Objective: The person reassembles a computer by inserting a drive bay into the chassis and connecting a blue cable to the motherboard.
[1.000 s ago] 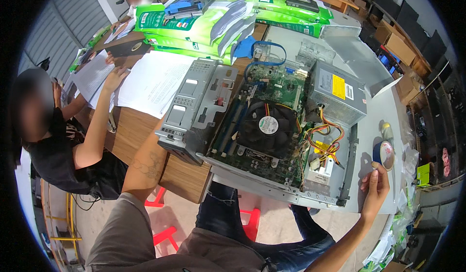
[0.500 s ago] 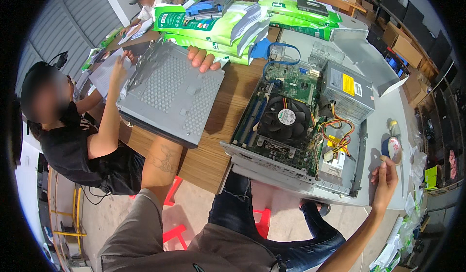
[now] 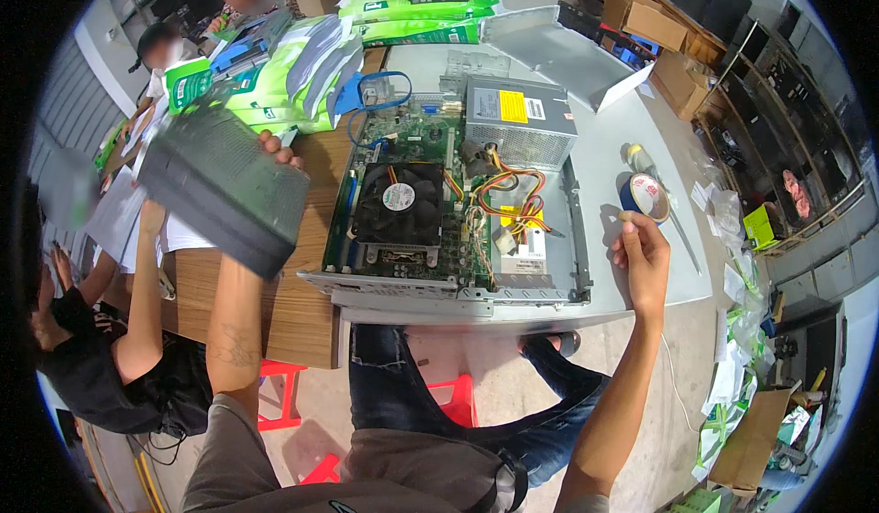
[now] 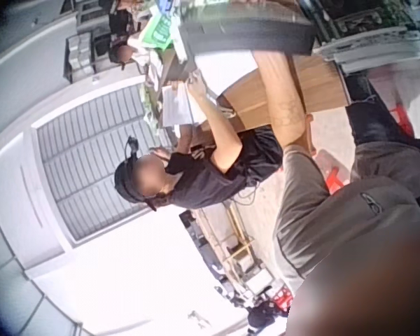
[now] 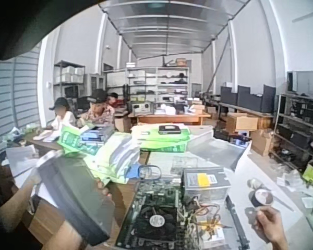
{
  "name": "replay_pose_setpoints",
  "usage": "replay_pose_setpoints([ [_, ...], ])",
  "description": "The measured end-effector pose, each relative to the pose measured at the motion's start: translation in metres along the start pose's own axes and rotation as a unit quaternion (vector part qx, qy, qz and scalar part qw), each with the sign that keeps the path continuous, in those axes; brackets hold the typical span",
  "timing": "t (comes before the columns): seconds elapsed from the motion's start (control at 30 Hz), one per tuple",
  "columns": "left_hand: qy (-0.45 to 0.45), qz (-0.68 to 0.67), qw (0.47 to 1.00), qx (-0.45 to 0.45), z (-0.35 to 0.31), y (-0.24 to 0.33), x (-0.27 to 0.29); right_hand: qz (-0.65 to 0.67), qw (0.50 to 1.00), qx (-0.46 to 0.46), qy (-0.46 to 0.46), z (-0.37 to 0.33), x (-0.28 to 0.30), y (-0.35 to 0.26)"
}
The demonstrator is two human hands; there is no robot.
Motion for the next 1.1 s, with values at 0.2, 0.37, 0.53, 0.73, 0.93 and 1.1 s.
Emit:
replay_pose_setpoints([
  [0.2,0.404,0.163,0.897,0.067,-0.019,0.018,0.017,0.012,1.0,0.0,-0.022,0.007,-0.027,0.001],
  [0.37,0.409,0.156,0.891,0.12,-0.022,0.007,0.034,0.02,0.999,0.004,-0.026,0.01,-0.028,0.004],
  [0.53,0.412,0.186,0.881,0.143,-0.022,0.0,0.032,0.012,0.999,0.018,-0.035,0.01,-0.032,-0.001],
  [0.73,0.381,0.26,0.871,0.171,-0.015,0.002,0.005,0.023,0.999,-0.001,-0.031,0.011,-0.029,0.001],
  [0.93,0.352,0.316,0.856,0.209,-0.017,-0.005,0.014,0.014,0.999,-0.007,-0.034,0.011,-0.033,-0.001],
  [1.1,0.356,0.306,0.862,0.194,-0.014,-0.008,0.025,0.048,0.999,-0.005,-0.025,0.011,-0.023,0.015],
])
Point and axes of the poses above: each hand's wrist, its own z-axis towards the middle knuckle, its own x-axis out of the back of the hand, y = z × x, the point moved 6 cm from there along z, towards the middle knuckle, and after that the axes turned 8 degrees about z, right-handed, at the moved point
